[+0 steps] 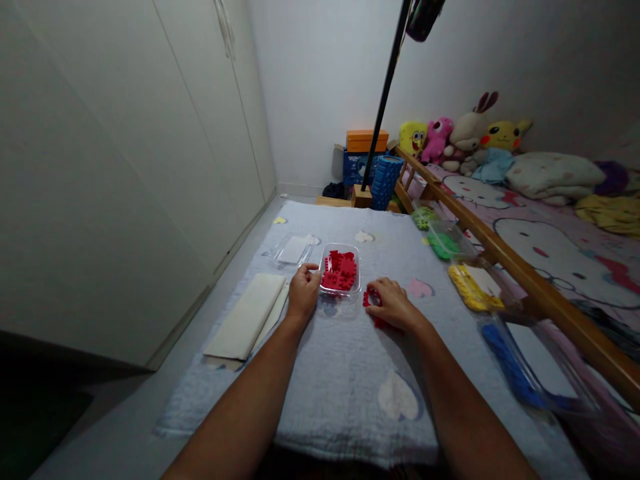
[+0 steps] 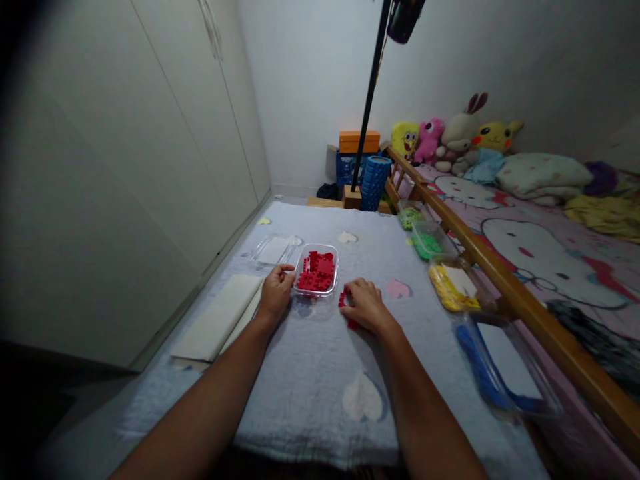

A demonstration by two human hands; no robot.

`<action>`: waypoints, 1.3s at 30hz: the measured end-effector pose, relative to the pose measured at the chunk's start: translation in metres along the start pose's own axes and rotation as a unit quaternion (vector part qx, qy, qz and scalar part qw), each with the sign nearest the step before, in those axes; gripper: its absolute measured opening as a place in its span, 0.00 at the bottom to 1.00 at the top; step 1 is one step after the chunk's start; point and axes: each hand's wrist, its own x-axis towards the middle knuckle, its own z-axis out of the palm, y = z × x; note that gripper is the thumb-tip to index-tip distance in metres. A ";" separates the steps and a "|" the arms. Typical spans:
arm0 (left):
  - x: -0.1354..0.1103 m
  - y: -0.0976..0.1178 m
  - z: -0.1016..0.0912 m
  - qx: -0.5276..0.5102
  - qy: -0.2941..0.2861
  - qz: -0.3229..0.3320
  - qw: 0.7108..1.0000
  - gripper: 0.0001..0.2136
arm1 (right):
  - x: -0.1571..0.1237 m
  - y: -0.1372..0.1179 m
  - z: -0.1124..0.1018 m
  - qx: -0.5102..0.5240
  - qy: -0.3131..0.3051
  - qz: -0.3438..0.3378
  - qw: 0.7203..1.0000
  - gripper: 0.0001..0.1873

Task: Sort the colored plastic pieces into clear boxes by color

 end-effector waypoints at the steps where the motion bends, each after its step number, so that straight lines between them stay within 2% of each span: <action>1: 0.000 0.000 0.000 -0.001 0.000 0.000 1.000 0.12 | 0.001 0.000 0.001 0.002 0.006 0.003 1.000 0.24; 6: 0.000 0.001 0.000 -0.005 -0.001 -0.007 1.000 0.12 | 0.004 0.005 0.003 0.020 0.026 -0.008 0.999 0.22; 12: 0.000 -0.001 0.000 -0.003 0.000 -0.007 1.000 0.12 | 0.000 0.009 0.006 0.053 0.075 -0.018 0.996 0.28; 17: 0.000 -0.002 0.001 -0.003 0.000 -0.005 1.000 0.13 | 0.002 0.007 -0.010 0.106 0.141 -0.046 0.983 0.20; 20: 0.000 -0.002 0.000 -0.002 -0.003 -0.006 1.000 0.12 | 0.010 -0.006 -0.025 0.126 0.162 -0.087 0.975 0.14; 23: 0.000 -0.002 0.000 -0.002 -0.004 -0.006 1.000 0.12 | 0.024 -0.029 -0.038 0.126 0.143 -0.123 0.974 0.11; 28: -0.001 0.000 0.000 -0.013 -0.011 -0.007 1.000 0.12 | 0.056 -0.063 -0.041 0.096 0.122 -0.154 0.976 0.14; 31: -0.001 0.001 0.001 -0.016 -0.008 -0.010 1.000 0.12 | 0.076 -0.074 -0.036 0.064 0.107 -0.140 0.982 0.18; 34: -0.001 0.001 0.001 -0.015 -0.008 -0.010 1.000 0.11 | 0.091 -0.081 -0.030 0.060 0.100 -0.089 0.989 0.15; 39: -0.001 0.002 0.000 -0.013 -0.008 -0.013 1.000 0.11 | 0.096 -0.081 -0.027 0.012 0.138 -0.023 0.990 0.18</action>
